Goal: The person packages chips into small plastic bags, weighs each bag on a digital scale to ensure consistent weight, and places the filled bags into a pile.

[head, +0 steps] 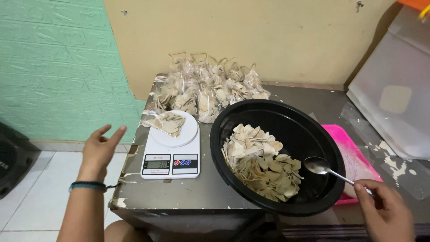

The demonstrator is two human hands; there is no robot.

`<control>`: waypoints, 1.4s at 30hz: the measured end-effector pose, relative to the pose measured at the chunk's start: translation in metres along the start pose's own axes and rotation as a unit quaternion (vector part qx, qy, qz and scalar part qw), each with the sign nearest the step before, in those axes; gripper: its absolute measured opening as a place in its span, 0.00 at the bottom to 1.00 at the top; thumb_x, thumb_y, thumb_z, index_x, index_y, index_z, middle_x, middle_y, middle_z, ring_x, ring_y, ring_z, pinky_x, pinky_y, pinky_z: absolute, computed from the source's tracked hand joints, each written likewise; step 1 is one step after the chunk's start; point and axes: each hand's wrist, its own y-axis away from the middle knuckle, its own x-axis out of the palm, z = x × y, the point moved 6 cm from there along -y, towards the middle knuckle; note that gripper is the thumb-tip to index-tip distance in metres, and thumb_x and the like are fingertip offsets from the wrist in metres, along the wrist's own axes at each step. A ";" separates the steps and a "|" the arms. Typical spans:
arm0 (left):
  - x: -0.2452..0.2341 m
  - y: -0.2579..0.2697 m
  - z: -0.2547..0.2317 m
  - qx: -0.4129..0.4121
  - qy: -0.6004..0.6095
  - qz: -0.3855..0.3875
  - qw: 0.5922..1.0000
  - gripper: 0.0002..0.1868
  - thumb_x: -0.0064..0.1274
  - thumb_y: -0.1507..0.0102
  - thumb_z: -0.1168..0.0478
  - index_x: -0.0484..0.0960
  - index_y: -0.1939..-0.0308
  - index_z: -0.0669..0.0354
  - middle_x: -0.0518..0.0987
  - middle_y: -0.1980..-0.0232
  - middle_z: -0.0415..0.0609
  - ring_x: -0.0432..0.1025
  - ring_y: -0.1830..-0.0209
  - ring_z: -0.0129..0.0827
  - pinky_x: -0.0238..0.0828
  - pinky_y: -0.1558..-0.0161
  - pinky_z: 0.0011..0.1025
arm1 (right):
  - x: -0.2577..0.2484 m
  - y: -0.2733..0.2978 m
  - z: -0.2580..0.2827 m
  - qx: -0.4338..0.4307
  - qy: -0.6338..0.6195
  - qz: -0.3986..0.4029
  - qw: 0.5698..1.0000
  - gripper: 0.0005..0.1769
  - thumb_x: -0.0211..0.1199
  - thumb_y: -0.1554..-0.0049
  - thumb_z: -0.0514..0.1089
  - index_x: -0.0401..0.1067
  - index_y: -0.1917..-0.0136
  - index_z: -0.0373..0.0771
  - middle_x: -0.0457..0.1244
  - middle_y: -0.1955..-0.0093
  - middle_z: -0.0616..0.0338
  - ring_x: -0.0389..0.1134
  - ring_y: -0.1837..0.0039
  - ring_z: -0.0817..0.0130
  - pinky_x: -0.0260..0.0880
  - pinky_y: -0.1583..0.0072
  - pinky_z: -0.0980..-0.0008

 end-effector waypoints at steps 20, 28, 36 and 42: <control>-0.004 0.000 0.006 -0.015 0.041 0.003 0.999 0.30 0.60 0.39 0.41 0.80 0.39 0.51 0.66 0.54 0.45 0.64 0.55 0.36 0.66 0.49 0.37 | -0.008 0.009 0.017 -0.019 -0.015 -0.031 0.999 0.07 0.65 0.31 0.39 0.80 0.44 0.33 0.60 0.55 0.50 0.58 0.58 0.62 0.57 0.54 0.64; 0.057 -0.014 -0.010 0.000 0.016 0.097 0.995 0.23 0.57 0.35 0.39 0.73 0.68 0.53 0.63 0.75 0.42 0.56 0.75 0.32 0.53 0.70 0.32 | -0.004 0.005 -0.001 -0.027 -0.009 -0.034 0.999 0.07 0.67 0.33 0.42 0.81 0.43 0.40 0.61 0.56 0.51 0.61 0.55 0.62 0.59 0.50 0.66; 0.079 -0.052 -0.001 0.029 0.048 0.064 0.996 0.08 0.54 0.36 0.56 0.82 0.60 0.55 0.79 0.65 0.45 0.69 0.66 0.33 0.66 0.63 0.33 | -0.007 0.011 -0.002 -0.007 -0.020 -0.041 0.999 0.07 0.67 0.34 0.42 0.81 0.45 0.39 0.65 0.51 0.53 0.63 0.53 0.63 0.61 0.48 0.66; 0.074 -0.039 -0.040 0.136 0.043 0.075 0.987 0.07 0.54 0.33 0.57 0.83 0.59 0.55 0.84 0.57 0.46 0.75 0.60 0.34 0.72 0.54 0.34 | -0.005 0.006 0.003 -0.028 -0.012 -0.031 0.999 0.08 0.65 0.35 0.44 0.81 0.47 0.40 0.68 0.52 0.56 0.63 0.54 0.64 0.61 0.49 0.66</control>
